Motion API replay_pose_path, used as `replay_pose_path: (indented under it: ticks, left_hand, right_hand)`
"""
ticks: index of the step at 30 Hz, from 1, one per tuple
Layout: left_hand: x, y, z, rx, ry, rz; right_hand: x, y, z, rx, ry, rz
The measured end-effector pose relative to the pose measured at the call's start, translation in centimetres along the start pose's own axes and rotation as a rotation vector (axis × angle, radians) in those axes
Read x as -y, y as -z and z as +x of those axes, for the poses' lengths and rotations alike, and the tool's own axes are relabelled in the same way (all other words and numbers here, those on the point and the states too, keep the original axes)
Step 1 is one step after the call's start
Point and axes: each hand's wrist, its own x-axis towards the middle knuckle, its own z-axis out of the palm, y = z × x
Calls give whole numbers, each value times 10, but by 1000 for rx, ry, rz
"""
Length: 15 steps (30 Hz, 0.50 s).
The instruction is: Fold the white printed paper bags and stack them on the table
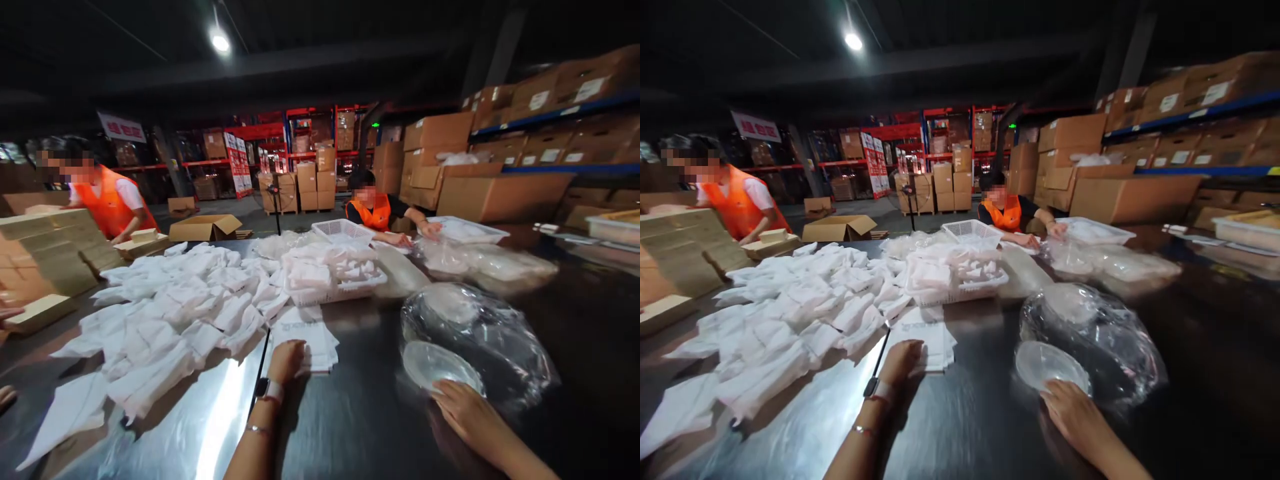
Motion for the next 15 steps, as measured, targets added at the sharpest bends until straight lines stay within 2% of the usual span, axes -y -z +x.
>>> replay_pose_path:
  ticks: [2,5,7,11,15]
  left_hand:
    - [-1,0,-1,4,-14,25]
    - [-2,-2,2,-16,-8,54]
    - [0,-4,5,-40,1,61]
    - [2,-3,6,-88,-3,52]
    - [-16,0,-3,-126,-82,30]
  right_hand:
    - [4,3,0,-64,-2,21]
    - [3,9,5,-241,-33,-30]
    - [0,10,13,-293,-70,-61]
    - [-8,-3,32,-225,-152,-49]
    - [-22,-17,46,-199,-181,101]
